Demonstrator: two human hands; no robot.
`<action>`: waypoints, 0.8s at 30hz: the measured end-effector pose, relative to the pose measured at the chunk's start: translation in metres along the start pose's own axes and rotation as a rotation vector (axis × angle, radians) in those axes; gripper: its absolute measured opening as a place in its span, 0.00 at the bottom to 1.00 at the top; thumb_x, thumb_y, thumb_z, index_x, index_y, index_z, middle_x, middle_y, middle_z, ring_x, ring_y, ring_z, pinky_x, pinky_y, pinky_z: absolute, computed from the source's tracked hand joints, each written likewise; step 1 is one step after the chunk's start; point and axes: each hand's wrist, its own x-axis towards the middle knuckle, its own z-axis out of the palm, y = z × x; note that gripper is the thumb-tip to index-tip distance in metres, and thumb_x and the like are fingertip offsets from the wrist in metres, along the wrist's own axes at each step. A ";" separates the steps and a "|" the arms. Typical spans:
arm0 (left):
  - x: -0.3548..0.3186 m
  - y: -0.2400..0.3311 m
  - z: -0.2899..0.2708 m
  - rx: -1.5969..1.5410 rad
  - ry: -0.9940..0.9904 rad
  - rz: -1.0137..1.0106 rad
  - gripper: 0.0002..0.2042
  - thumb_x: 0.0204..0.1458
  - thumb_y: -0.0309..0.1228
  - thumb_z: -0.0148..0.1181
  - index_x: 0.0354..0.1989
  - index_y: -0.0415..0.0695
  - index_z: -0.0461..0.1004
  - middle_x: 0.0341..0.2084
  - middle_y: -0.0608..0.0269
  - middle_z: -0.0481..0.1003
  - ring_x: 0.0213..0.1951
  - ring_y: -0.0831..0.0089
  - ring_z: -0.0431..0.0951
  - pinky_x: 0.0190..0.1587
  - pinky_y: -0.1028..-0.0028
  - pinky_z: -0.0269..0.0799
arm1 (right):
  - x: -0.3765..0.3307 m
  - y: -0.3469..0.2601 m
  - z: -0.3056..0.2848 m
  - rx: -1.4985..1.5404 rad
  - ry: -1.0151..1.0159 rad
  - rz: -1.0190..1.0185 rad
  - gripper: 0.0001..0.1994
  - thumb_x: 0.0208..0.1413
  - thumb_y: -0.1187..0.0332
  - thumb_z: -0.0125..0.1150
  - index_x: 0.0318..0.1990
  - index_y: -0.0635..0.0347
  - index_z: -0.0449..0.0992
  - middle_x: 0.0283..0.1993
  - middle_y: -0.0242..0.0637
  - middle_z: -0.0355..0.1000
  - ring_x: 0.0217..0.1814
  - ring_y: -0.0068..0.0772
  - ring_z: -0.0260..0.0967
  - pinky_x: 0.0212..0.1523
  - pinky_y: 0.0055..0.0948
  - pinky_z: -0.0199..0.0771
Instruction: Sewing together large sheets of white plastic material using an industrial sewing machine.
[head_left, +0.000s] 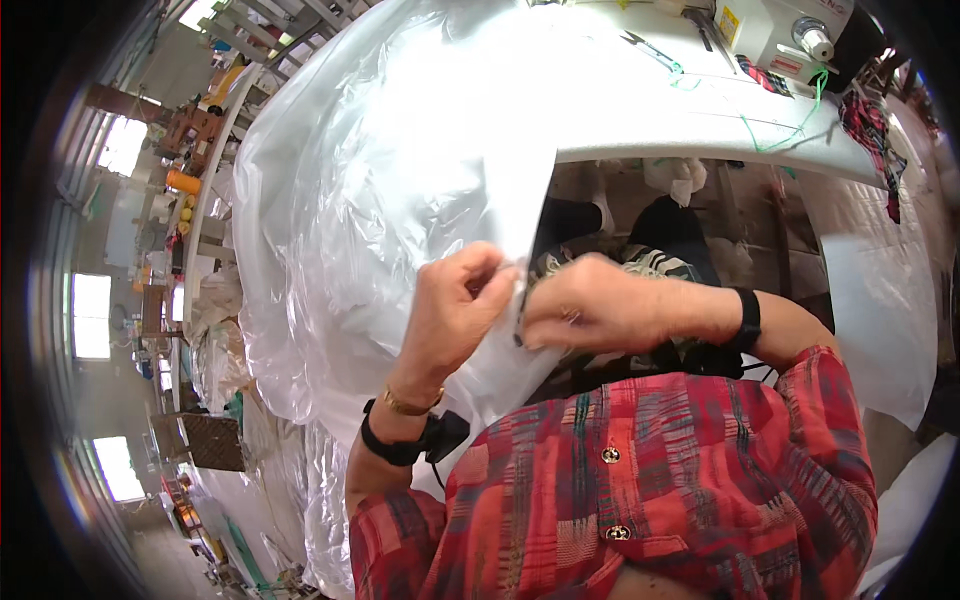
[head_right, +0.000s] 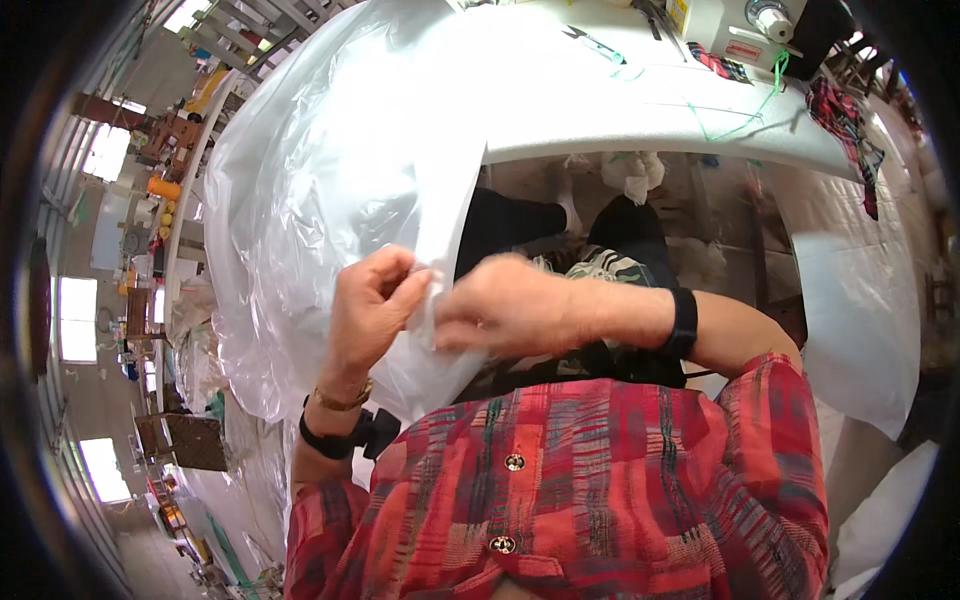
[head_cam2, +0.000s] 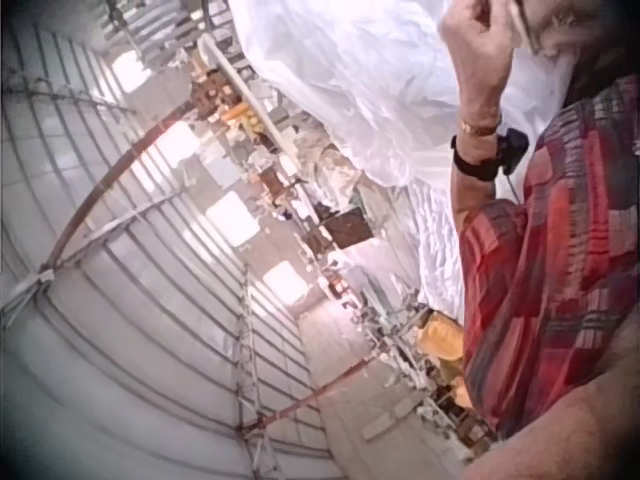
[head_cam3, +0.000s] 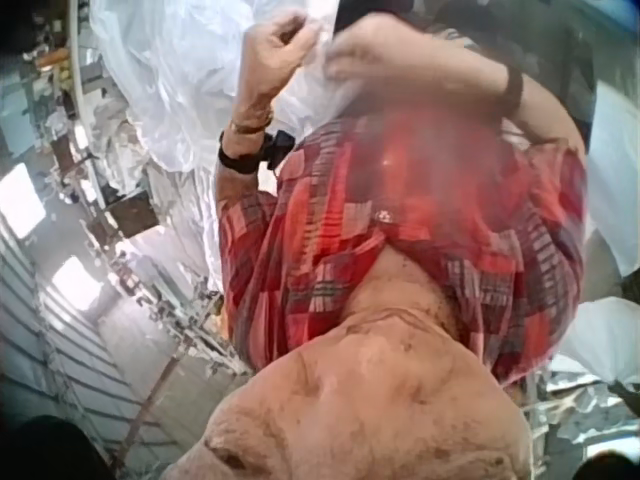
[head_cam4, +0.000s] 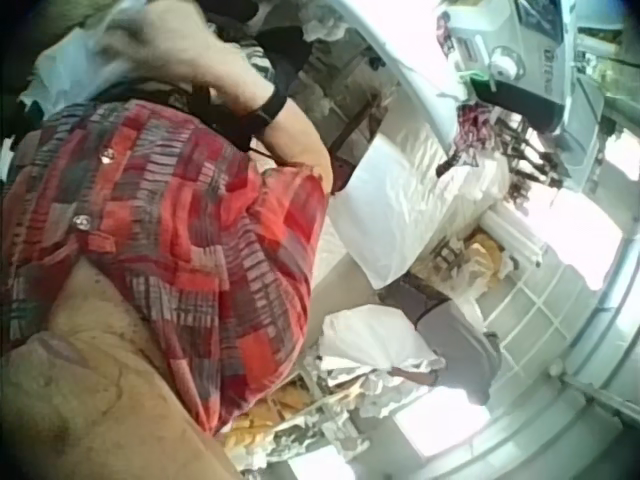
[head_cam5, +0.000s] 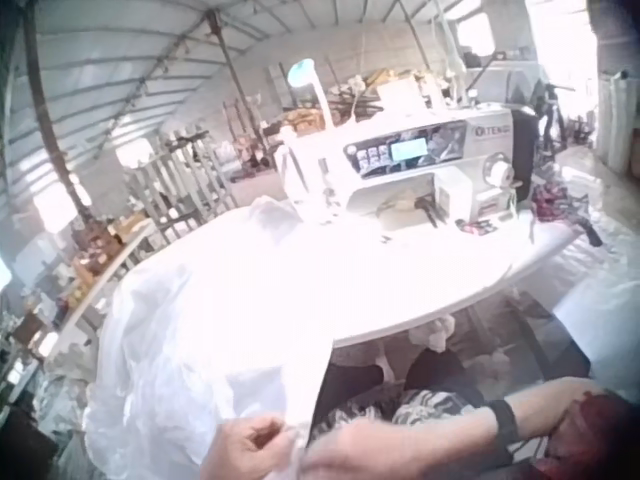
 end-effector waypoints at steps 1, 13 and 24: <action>-0.001 0.005 -0.008 0.101 0.078 0.053 0.04 0.55 0.23 0.59 0.30 0.35 0.74 0.15 0.68 0.68 0.19 0.85 0.63 0.21 0.78 0.60 | 0.004 0.012 -0.003 0.175 0.249 0.104 0.12 0.60 0.64 0.58 0.33 0.66 0.76 0.28 0.45 0.74 0.28 0.35 0.74 0.32 0.33 0.74; 0.008 0.064 -0.015 0.693 -0.030 0.495 0.05 0.47 0.21 0.60 0.33 0.39 0.75 0.18 0.49 0.72 0.21 0.55 0.76 0.25 0.65 0.70 | 0.156 0.068 0.018 -0.421 0.242 -0.312 0.12 0.52 0.67 0.57 0.41 0.65 0.77 0.41 0.52 0.76 0.39 0.45 0.76 0.41 0.39 0.75; -0.008 -0.007 0.022 0.652 0.014 0.450 0.06 0.47 0.22 0.60 0.30 0.40 0.68 0.25 0.57 0.69 0.25 0.56 0.73 0.28 0.64 0.67 | 0.039 0.059 -0.116 -0.877 0.033 0.348 0.07 0.55 0.67 0.57 0.37 0.58 0.75 0.28 0.48 0.73 0.32 0.51 0.73 0.36 0.43 0.74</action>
